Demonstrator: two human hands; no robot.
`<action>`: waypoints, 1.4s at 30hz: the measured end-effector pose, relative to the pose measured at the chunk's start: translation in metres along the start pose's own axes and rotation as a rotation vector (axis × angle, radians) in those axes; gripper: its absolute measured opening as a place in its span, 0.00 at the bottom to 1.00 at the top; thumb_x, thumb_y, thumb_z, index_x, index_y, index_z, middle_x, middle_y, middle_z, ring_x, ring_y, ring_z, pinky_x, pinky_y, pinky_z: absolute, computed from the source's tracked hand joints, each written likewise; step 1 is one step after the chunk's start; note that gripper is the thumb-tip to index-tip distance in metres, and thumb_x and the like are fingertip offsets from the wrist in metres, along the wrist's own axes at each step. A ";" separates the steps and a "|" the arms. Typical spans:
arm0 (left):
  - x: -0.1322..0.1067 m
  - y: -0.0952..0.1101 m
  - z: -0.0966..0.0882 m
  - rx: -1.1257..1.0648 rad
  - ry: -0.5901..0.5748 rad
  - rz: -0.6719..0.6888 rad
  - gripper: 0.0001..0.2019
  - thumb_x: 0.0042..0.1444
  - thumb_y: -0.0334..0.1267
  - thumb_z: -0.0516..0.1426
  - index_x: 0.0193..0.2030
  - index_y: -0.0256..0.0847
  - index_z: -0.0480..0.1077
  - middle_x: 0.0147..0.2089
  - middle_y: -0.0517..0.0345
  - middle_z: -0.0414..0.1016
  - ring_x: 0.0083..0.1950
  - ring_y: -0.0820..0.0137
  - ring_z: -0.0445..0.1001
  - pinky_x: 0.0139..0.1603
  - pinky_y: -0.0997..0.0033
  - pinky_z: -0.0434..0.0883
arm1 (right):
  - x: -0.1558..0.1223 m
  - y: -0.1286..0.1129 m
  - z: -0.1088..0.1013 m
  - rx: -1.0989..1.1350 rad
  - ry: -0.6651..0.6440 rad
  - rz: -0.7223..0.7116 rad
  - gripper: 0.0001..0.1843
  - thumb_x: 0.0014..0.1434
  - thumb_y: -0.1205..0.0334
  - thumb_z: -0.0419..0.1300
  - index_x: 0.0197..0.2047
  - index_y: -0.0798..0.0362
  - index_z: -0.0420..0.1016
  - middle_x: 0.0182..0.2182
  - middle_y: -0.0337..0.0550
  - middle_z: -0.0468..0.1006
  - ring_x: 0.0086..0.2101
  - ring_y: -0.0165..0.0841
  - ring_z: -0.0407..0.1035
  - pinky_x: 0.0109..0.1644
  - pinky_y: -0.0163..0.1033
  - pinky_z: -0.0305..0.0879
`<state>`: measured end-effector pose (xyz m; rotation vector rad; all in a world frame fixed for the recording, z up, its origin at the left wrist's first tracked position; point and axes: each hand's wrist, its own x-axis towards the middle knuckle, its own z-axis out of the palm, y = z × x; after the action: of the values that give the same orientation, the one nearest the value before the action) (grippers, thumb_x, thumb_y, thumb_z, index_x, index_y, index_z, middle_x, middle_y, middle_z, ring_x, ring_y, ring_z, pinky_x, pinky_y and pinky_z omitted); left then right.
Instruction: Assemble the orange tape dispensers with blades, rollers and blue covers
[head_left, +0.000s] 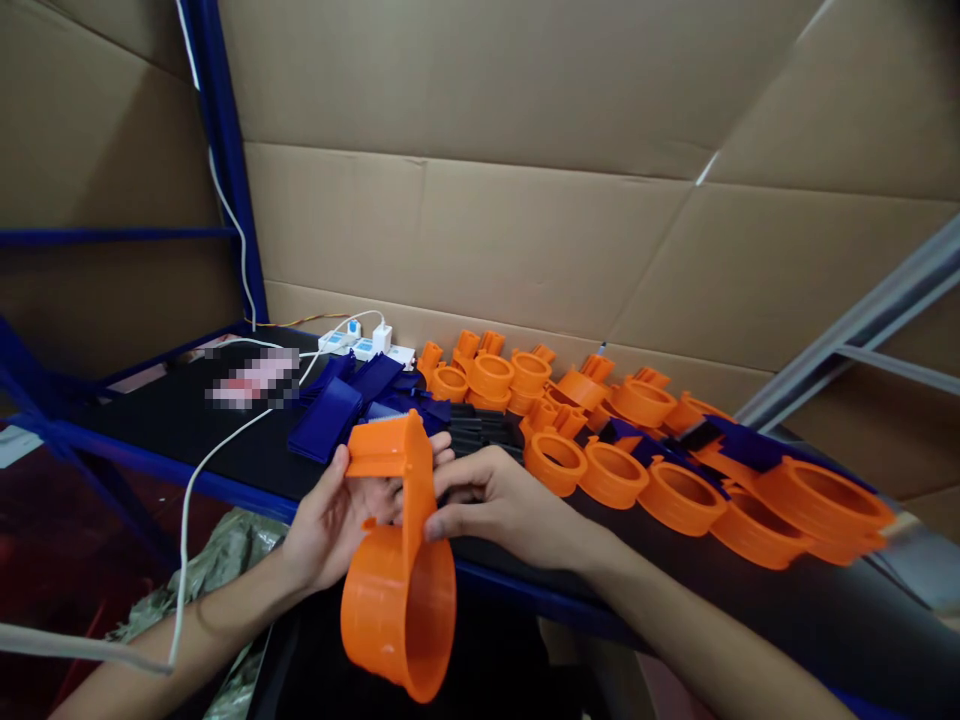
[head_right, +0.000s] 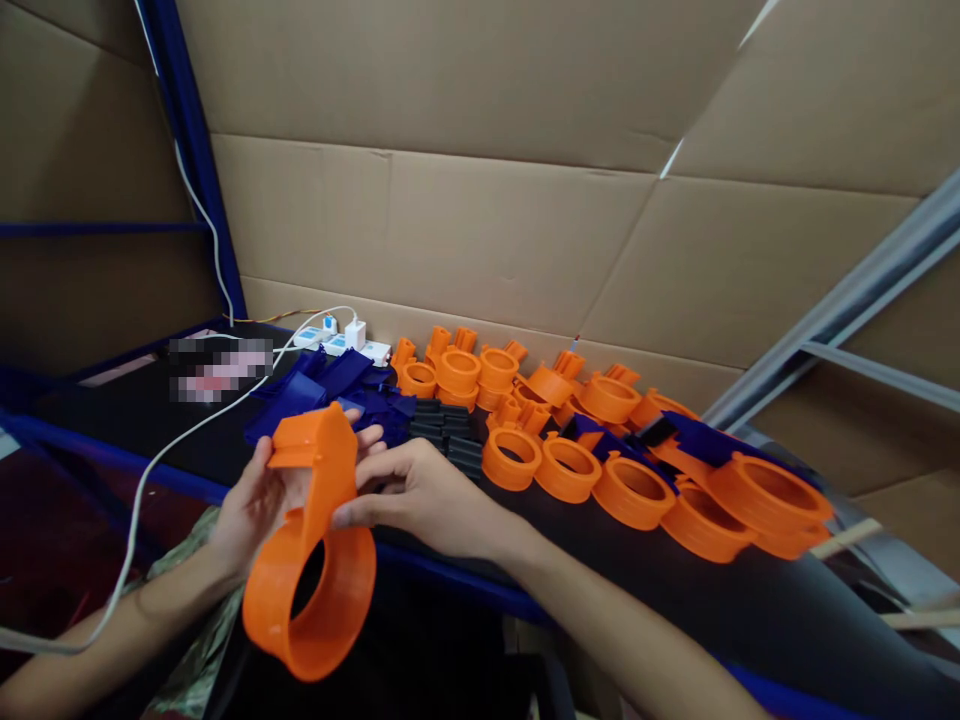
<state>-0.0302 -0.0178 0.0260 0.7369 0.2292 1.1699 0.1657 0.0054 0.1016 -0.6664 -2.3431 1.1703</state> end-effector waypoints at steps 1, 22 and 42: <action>0.001 0.000 -0.002 -0.008 0.007 0.005 0.29 0.63 0.60 0.52 0.58 0.41 0.74 0.60 0.43 0.76 0.67 0.47 0.67 0.61 0.50 0.69 | 0.003 0.003 -0.005 -0.008 -0.050 0.022 0.15 0.61 0.50 0.65 0.37 0.54 0.82 0.32 0.38 0.80 0.33 0.30 0.73 0.36 0.33 0.69; -0.006 -0.016 0.012 0.216 -0.268 -0.338 0.32 0.44 0.63 0.66 0.50 0.46 0.73 0.37 0.51 0.77 0.31 0.61 0.79 0.31 0.64 0.72 | 0.091 0.068 0.011 -1.084 -0.114 -0.420 0.05 0.61 0.69 0.64 0.41 0.51 0.79 0.36 0.41 0.79 0.44 0.35 0.67 0.42 0.36 0.65; -0.007 -0.020 -0.003 -0.003 -0.220 -0.041 0.28 0.58 0.48 0.62 0.63 0.45 0.63 0.53 0.43 0.75 0.52 0.54 0.76 0.56 0.43 0.70 | 0.088 0.030 -0.036 0.054 0.695 -0.274 0.08 0.60 0.63 0.60 0.43 0.51 0.68 0.32 0.35 0.73 0.33 0.28 0.69 0.42 0.36 0.68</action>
<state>-0.0193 -0.0264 0.0103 0.8477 0.0580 1.0403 0.1236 0.0953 0.1118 -0.5875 -1.7365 0.7211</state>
